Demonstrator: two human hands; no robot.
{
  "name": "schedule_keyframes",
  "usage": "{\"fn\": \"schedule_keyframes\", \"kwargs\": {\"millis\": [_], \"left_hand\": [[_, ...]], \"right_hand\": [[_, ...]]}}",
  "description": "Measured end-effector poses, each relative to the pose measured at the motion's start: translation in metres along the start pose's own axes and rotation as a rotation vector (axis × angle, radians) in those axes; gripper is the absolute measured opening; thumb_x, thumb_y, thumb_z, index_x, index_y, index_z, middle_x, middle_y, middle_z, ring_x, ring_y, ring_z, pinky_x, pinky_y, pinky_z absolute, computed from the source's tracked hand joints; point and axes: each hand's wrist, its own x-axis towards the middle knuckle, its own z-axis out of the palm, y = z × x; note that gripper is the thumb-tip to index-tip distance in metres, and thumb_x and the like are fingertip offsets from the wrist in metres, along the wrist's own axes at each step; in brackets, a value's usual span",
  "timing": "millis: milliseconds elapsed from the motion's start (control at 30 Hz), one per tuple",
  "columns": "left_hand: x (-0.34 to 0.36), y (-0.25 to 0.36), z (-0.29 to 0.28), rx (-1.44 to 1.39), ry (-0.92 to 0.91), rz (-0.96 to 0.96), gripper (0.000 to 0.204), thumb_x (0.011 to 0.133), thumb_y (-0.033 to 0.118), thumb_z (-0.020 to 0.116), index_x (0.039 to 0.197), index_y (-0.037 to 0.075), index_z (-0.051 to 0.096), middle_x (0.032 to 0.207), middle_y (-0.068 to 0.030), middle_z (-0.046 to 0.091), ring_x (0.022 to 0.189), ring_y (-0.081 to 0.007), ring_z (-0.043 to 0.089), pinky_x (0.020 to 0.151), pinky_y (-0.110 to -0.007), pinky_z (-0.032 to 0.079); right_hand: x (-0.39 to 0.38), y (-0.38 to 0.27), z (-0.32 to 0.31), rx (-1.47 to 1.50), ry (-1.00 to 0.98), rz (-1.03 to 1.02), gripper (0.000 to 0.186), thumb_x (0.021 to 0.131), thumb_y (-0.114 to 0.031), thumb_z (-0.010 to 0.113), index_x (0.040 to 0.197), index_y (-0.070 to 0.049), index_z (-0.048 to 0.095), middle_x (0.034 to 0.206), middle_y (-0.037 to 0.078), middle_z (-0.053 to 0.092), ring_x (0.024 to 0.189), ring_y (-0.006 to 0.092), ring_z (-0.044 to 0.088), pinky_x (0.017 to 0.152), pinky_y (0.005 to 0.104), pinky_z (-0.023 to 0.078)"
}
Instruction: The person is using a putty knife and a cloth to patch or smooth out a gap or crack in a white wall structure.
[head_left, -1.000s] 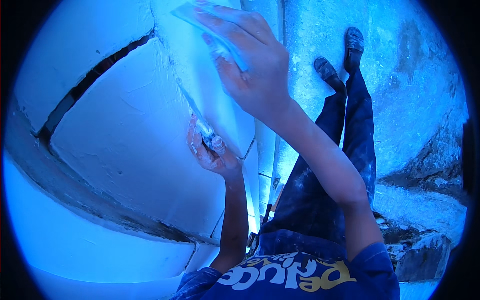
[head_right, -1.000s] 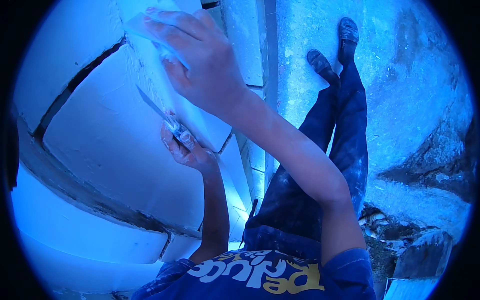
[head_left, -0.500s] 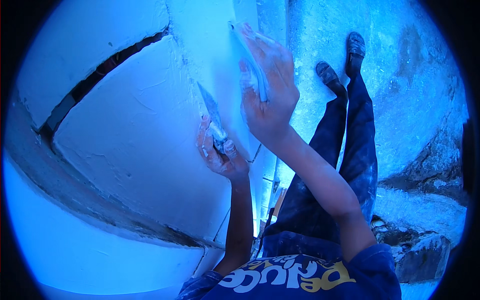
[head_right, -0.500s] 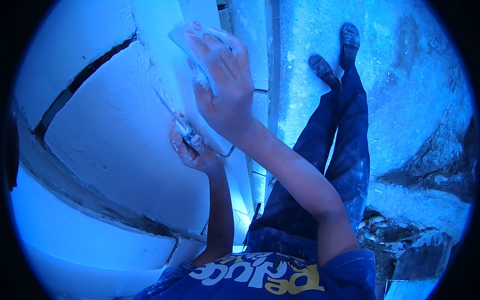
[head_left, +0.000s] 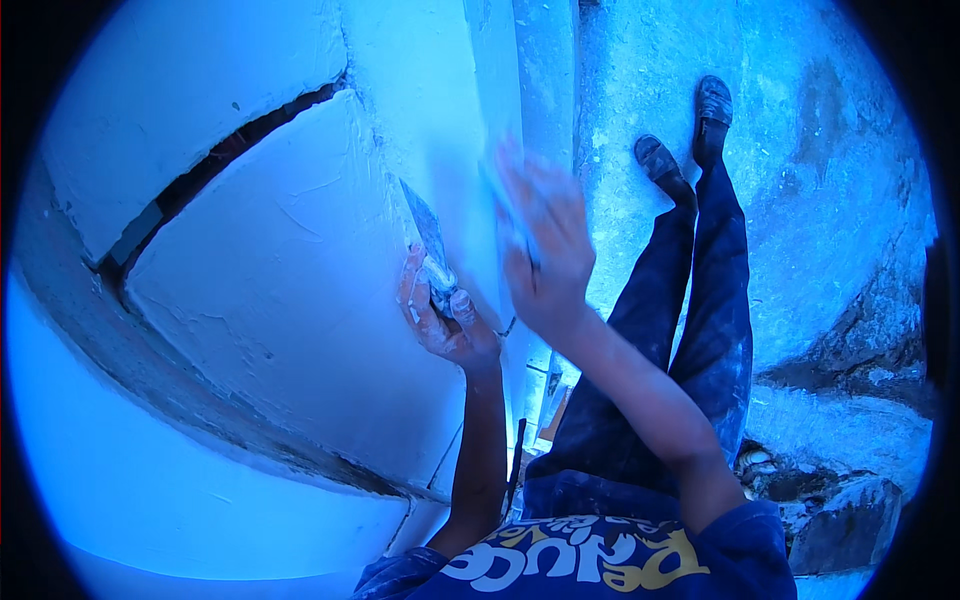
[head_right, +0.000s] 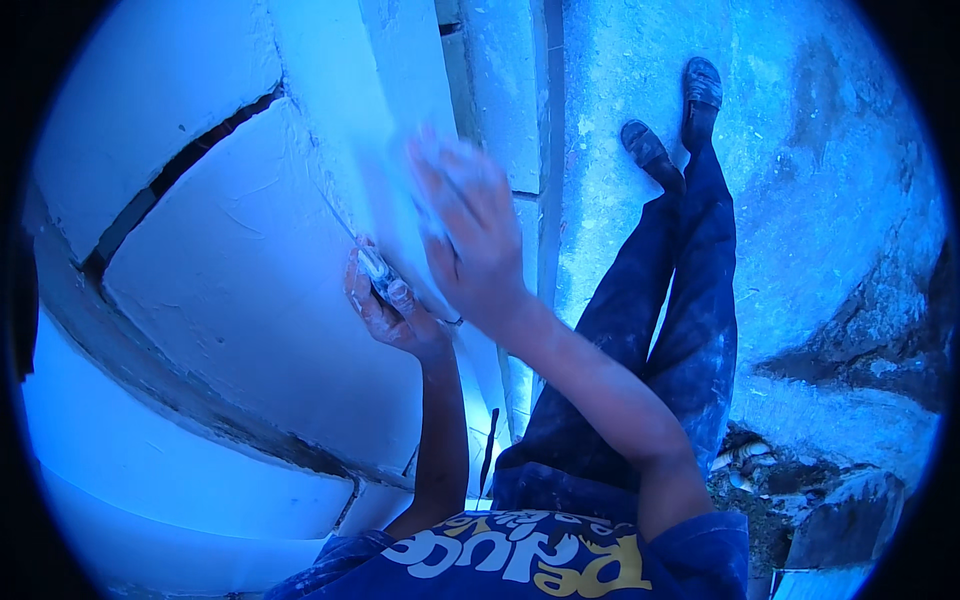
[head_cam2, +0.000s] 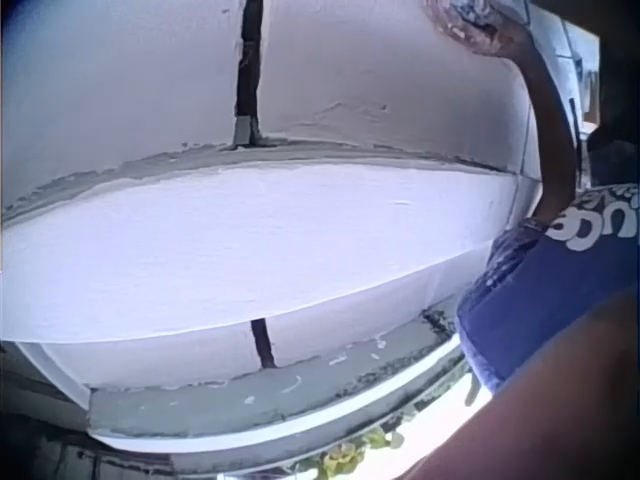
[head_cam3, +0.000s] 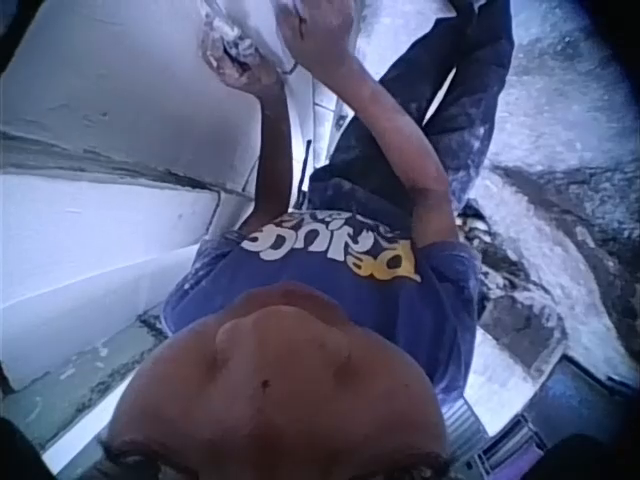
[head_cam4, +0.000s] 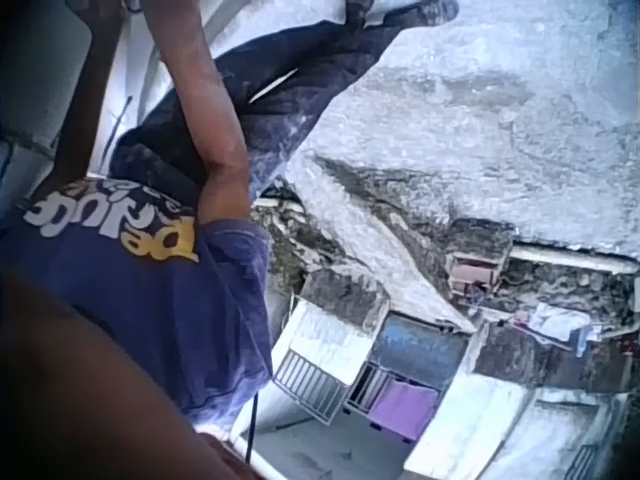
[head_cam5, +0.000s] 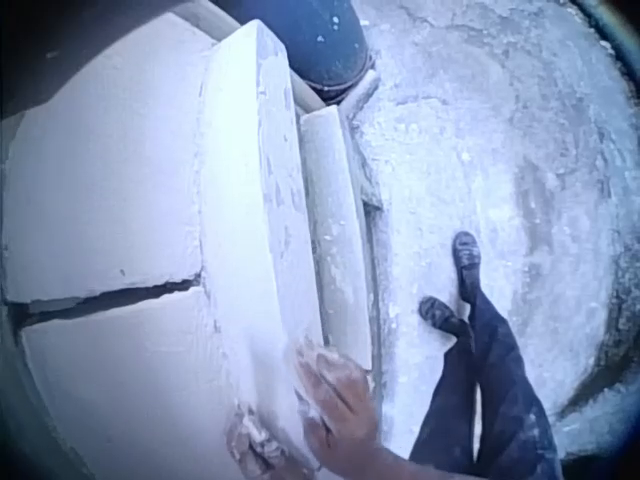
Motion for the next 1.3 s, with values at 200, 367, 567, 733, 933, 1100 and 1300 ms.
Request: {"fn": "schedule_keyframes", "kwargs": {"millis": [200, 367, 567, 733, 933, 1100, 1300], "left_hand": [[-0.001, 0.001, 0.005, -0.043, 0.05, -0.015, 0.04, 0.105, 0.028, 0.048, 0.133, -0.001, 0.051, 0.135, -0.0265, 0.054, 0.124, -0.0413, 0.053, 0.101, -0.053, 0.046], [0.002, 0.001, -0.002, 0.007, 0.028, 0.003, 0.041, 0.106, 0.03, 0.047, 0.133, 0.0, 0.051, 0.134, -0.0261, 0.054, 0.123, -0.0417, 0.054, 0.101, -0.053, 0.046], [-0.002, -0.004, 0.001, -0.01, 0.039, 0.018, 0.041, 0.105, 0.029, 0.048, 0.132, -0.001, 0.051, 0.133, -0.0261, 0.055, 0.123, -0.0423, 0.055, 0.102, -0.053, 0.046], [0.003, 0.002, -0.001, 0.038, 0.031, 0.016, 0.04, 0.105, 0.029, 0.048, 0.131, -0.001, 0.051, 0.132, -0.0269, 0.056, 0.121, -0.0431, 0.056, 0.101, -0.054, 0.047], [0.001, -0.002, -0.002, 0.015, 0.023, 0.007, 0.039, 0.103, 0.027, 0.049, 0.13, -0.001, 0.052, 0.132, -0.0274, 0.056, 0.121, -0.0438, 0.055, 0.1, -0.054, 0.047], [0.001, -0.006, -0.001, 0.044, 0.028, 0.044, 0.038, 0.103, 0.027, 0.048, 0.129, -0.001, 0.052, 0.131, -0.0274, 0.056, 0.12, -0.0432, 0.056, 0.099, -0.054, 0.048], [0.0, -0.004, -0.001, 0.032, 0.031, 0.03, 0.039, 0.104, 0.027, 0.048, 0.131, 0.0, 0.051, 0.132, -0.0267, 0.056, 0.121, -0.042, 0.056, 0.099, -0.054, 0.047]], "right_hand": [[0.05, 0.02, 0.007, 0.036, 0.023, -0.045, 0.048, 0.088, -0.001, 0.057, 0.136, -0.002, 0.061, 0.135, 0.019, 0.062, 0.125, 0.0359, 0.058, 0.105, 0.0482, 0.044], [0.028, -0.003, -0.007, -0.001, -0.033, -0.047, 0.046, 0.089, -0.002, 0.058, 0.135, -0.001, 0.062, 0.131, 0.018, 0.065, 0.122, 0.033, 0.06, 0.105, 0.0443, 0.045], [0.03, 0.004, -0.005, 0.025, -0.04, -0.048, 0.051, 0.085, 0.0, 0.065, 0.136, -0.005, 0.062, 0.134, 0.013, 0.062, 0.112, 0.0323, 0.061, 0.092, 0.0419, 0.046], [0.004, -0.001, -0.002, 0.071, 0.013, 0.023, 0.051, 0.083, 0.002, 0.067, 0.134, -0.004, 0.063, 0.132, 0.013, 0.064, 0.105, 0.0314, 0.061, 0.09, 0.0405, 0.046], [-0.003, 0.004, -0.005, 0.032, -0.038, -0.003, 0.046, 0.086, -0.002, 0.063, 0.132, 0.003, 0.063, 0.128, 0.017, 0.064, 0.107, 0.0304, 0.06, 0.091, 0.0399, 0.049], [-0.018, 0.002, -0.003, 0.04, -0.034, 0.028, 0.056, 0.078, 0.0, 0.067, 0.134, -0.004, 0.064, 0.139, 0.014, 0.06, 0.11, 0.0305, 0.059, 0.093, 0.0433, 0.046], [-0.022, 0.007, -0.005, 0.007, -0.086, -0.012, 0.054, 0.079, -0.006, 0.066, 0.134, -0.003, 0.064, 0.141, 0.013, 0.058, 0.112, 0.0315, 0.059, 0.096, 0.0444, 0.045]]}}
